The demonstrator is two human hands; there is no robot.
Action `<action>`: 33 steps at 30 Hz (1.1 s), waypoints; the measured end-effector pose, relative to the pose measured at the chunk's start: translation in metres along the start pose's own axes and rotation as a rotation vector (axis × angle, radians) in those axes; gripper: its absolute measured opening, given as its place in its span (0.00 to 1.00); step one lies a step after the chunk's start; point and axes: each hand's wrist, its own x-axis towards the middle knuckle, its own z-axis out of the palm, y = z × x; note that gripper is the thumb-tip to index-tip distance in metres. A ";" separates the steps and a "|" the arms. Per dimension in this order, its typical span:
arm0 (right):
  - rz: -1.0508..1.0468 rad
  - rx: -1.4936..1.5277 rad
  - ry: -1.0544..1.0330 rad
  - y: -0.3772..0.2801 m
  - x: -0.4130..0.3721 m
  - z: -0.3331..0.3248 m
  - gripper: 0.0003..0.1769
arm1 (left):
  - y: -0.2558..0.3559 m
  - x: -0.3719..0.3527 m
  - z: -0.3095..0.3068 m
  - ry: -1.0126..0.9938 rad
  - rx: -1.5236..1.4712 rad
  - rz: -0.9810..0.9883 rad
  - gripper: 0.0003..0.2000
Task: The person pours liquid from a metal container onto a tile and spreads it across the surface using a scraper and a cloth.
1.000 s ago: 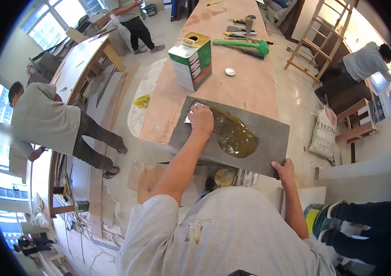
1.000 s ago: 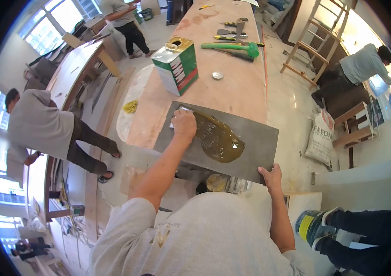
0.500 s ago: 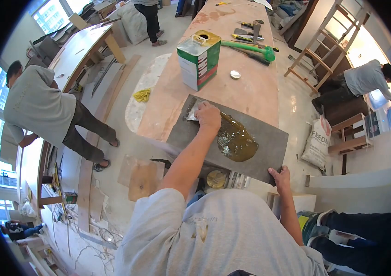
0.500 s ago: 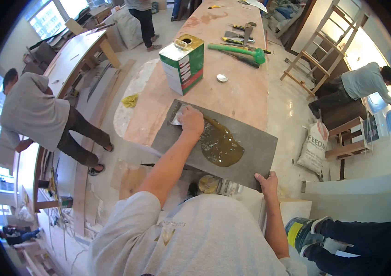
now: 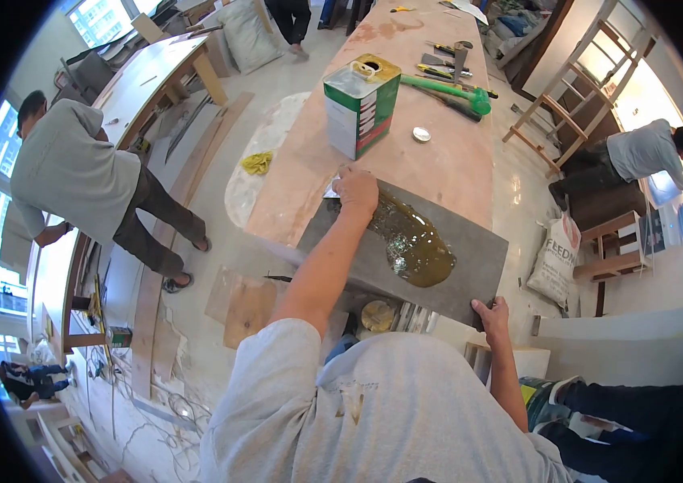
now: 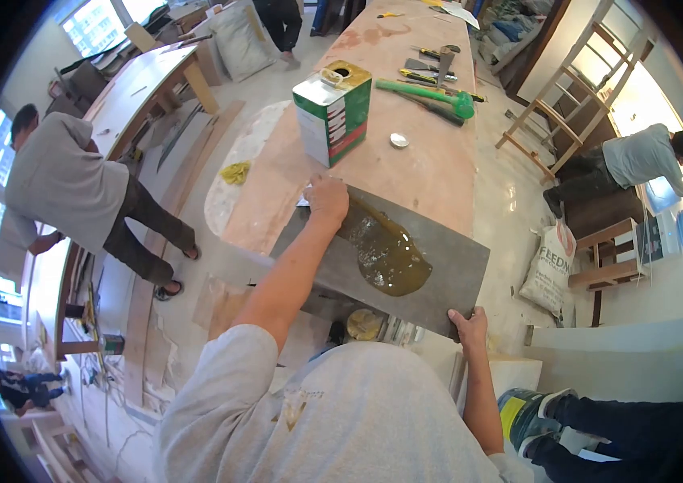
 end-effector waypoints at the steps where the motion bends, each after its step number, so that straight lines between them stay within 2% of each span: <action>1: -0.007 -0.005 0.000 0.005 0.004 0.000 0.23 | 0.003 -0.003 0.000 0.007 0.022 0.012 0.13; 7: -0.022 -0.047 0.028 0.000 0.001 -0.001 0.22 | 0.036 -0.040 -0.013 -0.032 0.068 0.079 0.13; 9: -0.110 -0.086 0.042 0.017 0.011 -0.001 0.22 | 0.029 -0.031 -0.017 0.032 0.006 0.049 0.13; 12: 0.026 -0.065 0.017 -0.019 -0.009 0.000 0.23 | 0.000 -0.005 -0.010 0.077 -0.020 -0.020 0.13; 13: -0.014 -0.100 0.031 -0.014 -0.004 0.000 0.24 | -0.009 0.003 -0.011 0.083 -0.018 -0.037 0.13; 16: -0.084 -0.137 0.064 0.002 0.001 -0.002 0.25 | -0.024 0.013 -0.014 -0.055 -0.072 -0.037 0.12; 17: -0.094 -0.108 0.062 0.003 0.002 -0.002 0.25 | -0.023 0.016 -0.003 -0.113 -0.105 0.035 0.13; 20: -0.055 -0.060 0.034 -0.009 -0.003 0.001 0.26 | 0.008 -0.010 -0.011 -0.100 0.057 0.251 0.13; 23: -0.012 -0.062 0.022 -0.023 -0.010 -0.001 0.26 | 0.009 -0.021 -0.022 -0.023 -0.057 0.404 0.13; 26: -0.028 -0.071 0.023 -0.006 -0.001 -0.002 0.25 | -0.026 -0.030 -0.039 0.162 -0.213 0.521 0.13; 28: -0.077 -0.100 0.043 0.006 0.003 -0.003 0.26 | -0.053 -0.042 -0.050 0.211 -0.231 0.612 0.15; 30: -0.151 -0.163 0.081 0.010 0.006 -0.002 0.26 | -0.081 -0.045 -0.035 0.273 -0.242 0.678 0.17; 33: -0.088 -0.189 0.079 0.000 0.001 -0.003 0.27 | -0.108 -0.046 -0.012 0.284 -0.246 0.678 0.19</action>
